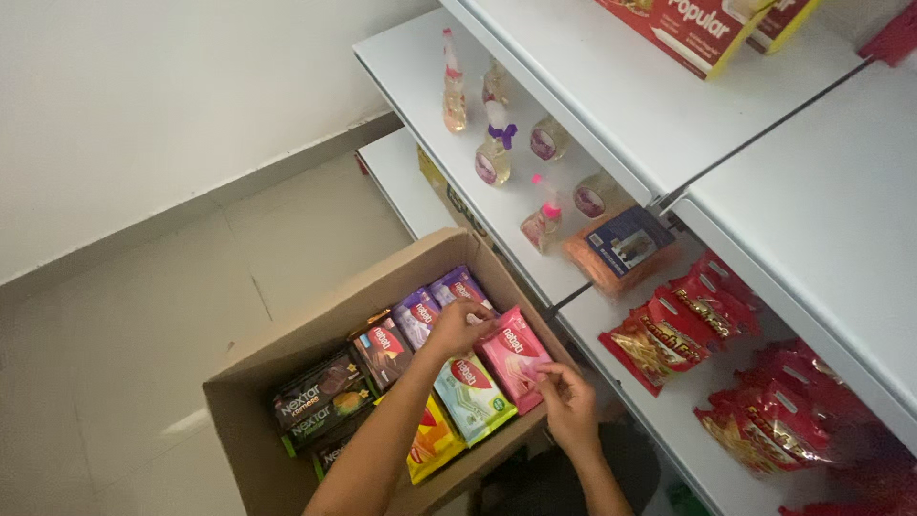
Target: The person takes various packaged wafer snacks from a box on the floor and places them onto a retail shelf.
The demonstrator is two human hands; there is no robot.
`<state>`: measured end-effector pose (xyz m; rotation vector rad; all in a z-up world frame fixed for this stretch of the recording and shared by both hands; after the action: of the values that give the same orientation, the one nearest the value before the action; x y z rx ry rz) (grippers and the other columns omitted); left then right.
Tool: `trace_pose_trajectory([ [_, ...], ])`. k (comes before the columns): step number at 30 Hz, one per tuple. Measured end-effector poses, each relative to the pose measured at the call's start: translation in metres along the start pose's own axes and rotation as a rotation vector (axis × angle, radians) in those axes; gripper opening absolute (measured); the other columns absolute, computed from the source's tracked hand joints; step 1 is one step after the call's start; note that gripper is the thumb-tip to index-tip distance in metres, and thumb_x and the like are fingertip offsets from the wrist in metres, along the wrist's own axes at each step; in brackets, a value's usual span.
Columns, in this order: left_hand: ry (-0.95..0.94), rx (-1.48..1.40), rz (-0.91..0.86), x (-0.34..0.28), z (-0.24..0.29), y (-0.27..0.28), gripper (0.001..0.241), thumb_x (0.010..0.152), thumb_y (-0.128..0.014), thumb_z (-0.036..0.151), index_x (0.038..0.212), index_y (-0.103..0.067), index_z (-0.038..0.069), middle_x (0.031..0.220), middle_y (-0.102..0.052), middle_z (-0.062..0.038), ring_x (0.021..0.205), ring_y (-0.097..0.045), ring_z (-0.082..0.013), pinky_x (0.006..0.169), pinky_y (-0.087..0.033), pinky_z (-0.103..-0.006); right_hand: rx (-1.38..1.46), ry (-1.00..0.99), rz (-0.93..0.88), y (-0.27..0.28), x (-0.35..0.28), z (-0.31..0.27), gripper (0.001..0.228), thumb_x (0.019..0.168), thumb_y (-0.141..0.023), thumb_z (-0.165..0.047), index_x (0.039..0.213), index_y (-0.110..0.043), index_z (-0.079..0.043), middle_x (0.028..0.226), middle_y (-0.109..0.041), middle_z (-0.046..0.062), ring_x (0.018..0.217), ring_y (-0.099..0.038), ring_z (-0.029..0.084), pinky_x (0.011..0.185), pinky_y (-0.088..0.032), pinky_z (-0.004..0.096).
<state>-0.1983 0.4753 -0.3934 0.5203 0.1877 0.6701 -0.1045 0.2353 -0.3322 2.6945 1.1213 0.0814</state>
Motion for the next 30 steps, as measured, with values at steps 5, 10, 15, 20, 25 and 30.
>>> trace_pose_trajectory([
  [5, 0.256, -0.133, -0.057, -0.019, 0.047, 0.022, 0.011, 0.087, -0.072, 0.027, 0.082, -0.075, 0.018, 0.096, -0.069, -0.003, 0.077, -0.061, -0.0142, 0.072, -0.048, -0.0331, 0.124, -0.190, 0.022, 0.009, -0.003, -0.017, 0.016, 0.094, -0.064, -0.005, 0.105, -0.076, -0.005, 0.080, -0.069, 0.006, 0.074, -0.063, 0.016, 0.070, -0.052, 0.028],
  [10, 0.143, -0.308, -0.029, -0.021, 0.017, 0.004, 0.015, 0.100, -0.053, 0.017, 0.085, -0.055, 0.017, 0.082, -0.058, 0.001, 0.076, -0.051, -0.0130, 0.072, -0.040, -0.0310, 0.375, -0.260, 0.056, 0.010, 0.005, -0.004, 0.013, 0.099, -0.063, -0.006, 0.108, -0.073, -0.003, 0.083, -0.066, 0.008, 0.073, -0.061, 0.017, 0.067, -0.051, 0.030],
  [15, 0.310, -0.440, 0.000, -0.053, 0.043, 0.041, 0.020, 0.111, -0.037, 0.021, 0.102, -0.053, 0.016, 0.085, -0.058, -0.001, 0.068, -0.053, -0.0139, 0.062, -0.047, -0.0271, 0.394, -0.286, 0.083, 0.010, 0.010, 0.003, 0.014, 0.099, -0.063, -0.003, 0.108, -0.072, -0.001, 0.079, -0.065, 0.011, 0.072, -0.061, 0.020, 0.069, -0.052, 0.031],
  [20, 0.277, -0.558, 0.175, -0.068, 0.065, 0.078, 0.019, 0.111, -0.042, 0.015, 0.095, -0.052, 0.015, 0.077, -0.050, 0.003, 0.061, -0.042, -0.0107, 0.053, -0.037, -0.0209, 0.165, -0.280, 0.015, 0.010, 0.020, -0.027, 0.025, 0.095, -0.068, -0.015, 0.119, -0.069, -0.010, 0.099, -0.068, 0.007, 0.091, -0.064, 0.017, 0.077, -0.050, 0.030],
  [25, 0.229, -0.826, 0.180, -0.084, 0.143, 0.103, 0.020, 0.112, -0.038, 0.017, 0.094, -0.048, 0.018, 0.072, -0.054, -0.002, 0.050, -0.048, -0.0130, 0.037, -0.032, -0.0217, -0.009, -0.211, -0.042, 0.023, 0.007, -0.119, 0.043, 0.096, -0.059, -0.026, 0.137, -0.058, -0.013, 0.133, -0.068, 0.009, 0.123, -0.067, 0.021, 0.101, -0.053, 0.034],
  [30, -0.161, -0.807, 0.300, -0.054, 0.192, 0.093, 0.014, 0.099, -0.046, 0.011, 0.089, -0.046, 0.020, 0.079, -0.039, 0.008, 0.067, -0.034, -0.0029, 0.058, -0.031, -0.0225, 0.335, 0.057, 0.034, 0.065, -0.004, -0.156, 0.023, 0.100, -0.059, -0.012, 0.121, -0.060, -0.004, 0.090, -0.064, 0.013, 0.061, -0.063, 0.017, 0.041, -0.062, 0.033],
])
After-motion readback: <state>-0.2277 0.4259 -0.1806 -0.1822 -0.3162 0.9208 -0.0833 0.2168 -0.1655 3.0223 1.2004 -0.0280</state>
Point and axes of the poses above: each hand's wrist, its own x-axis towards the middle knuckle, its own y-axis out of the back of the hand, z = x × y, the point moved 7 cm from there along x, towards the middle knuckle
